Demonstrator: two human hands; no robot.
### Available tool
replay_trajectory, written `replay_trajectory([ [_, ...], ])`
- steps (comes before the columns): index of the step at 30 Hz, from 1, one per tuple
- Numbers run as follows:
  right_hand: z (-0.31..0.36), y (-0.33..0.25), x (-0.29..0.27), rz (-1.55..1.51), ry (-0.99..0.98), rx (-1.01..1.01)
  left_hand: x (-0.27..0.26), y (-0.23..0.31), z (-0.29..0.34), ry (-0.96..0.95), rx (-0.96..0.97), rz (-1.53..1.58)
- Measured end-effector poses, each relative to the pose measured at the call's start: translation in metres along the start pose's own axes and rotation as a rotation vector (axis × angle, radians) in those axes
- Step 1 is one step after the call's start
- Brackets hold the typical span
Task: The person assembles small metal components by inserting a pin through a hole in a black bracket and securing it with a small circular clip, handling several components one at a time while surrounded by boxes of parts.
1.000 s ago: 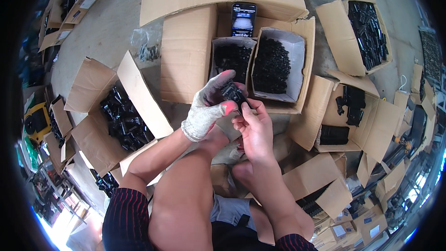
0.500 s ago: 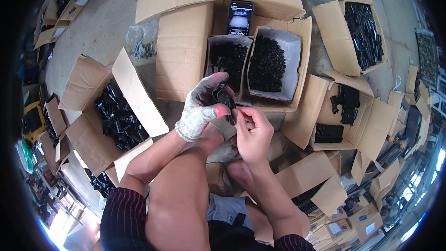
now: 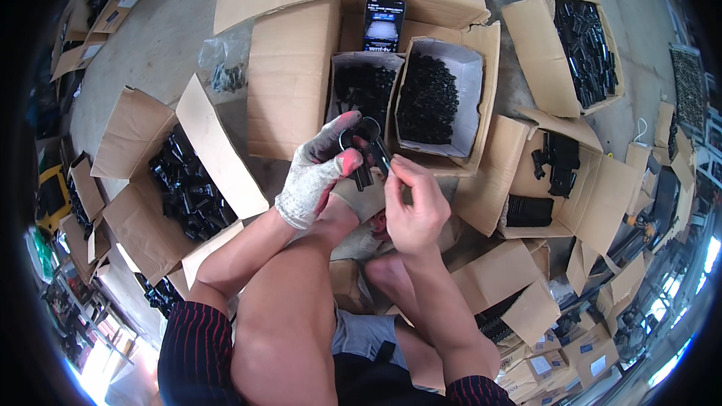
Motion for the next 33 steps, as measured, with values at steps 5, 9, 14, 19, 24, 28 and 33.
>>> replay_trajectory([
  [5, 0.003, -0.025, 0.007, 0.117, -0.021, -0.16, -0.007, -0.009, -0.003, 0.046, -0.052, -0.049],
  [9, 0.008, -0.027, 0.013, 0.129, -0.042, -0.236, -0.012, -0.014, -0.002, 0.059, -0.118, -0.038],
  [14, 0.012, -0.028, 0.019, 0.146, -0.102, -0.269, -0.016, -0.019, -0.004, 0.045, -0.134, -0.057],
  [19, 0.015, -0.026, 0.02, 0.139, -0.112, -0.314, -0.014, -0.025, -0.004, 0.051, -0.12, 0.06],
  [24, 0.014, -0.012, 0.022, 0.028, -0.139, -0.238, -0.015, -0.021, -0.004, 0.073, -0.096, -0.006],
  [28, 0.012, 0.02, 0.026, -0.407, -0.162, 0.146, -0.004, 0.003, 0.0, 0.046, 0.011, -0.136],
  [33, 0.016, 0.036, 0.041, -0.631, -0.221, 0.316, 0.007, 0.008, 0.004, 0.041, -0.014, -0.272],
])
Point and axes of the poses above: each hand's wrist, its own z-axis away from the middle knuckle, its own x-axis out of the palm, y = z × x, the point moved 10 cm from there along -z, towards the middle knuckle, and after that the axes turned 7 degrees about -y, right-handed, at the moved point
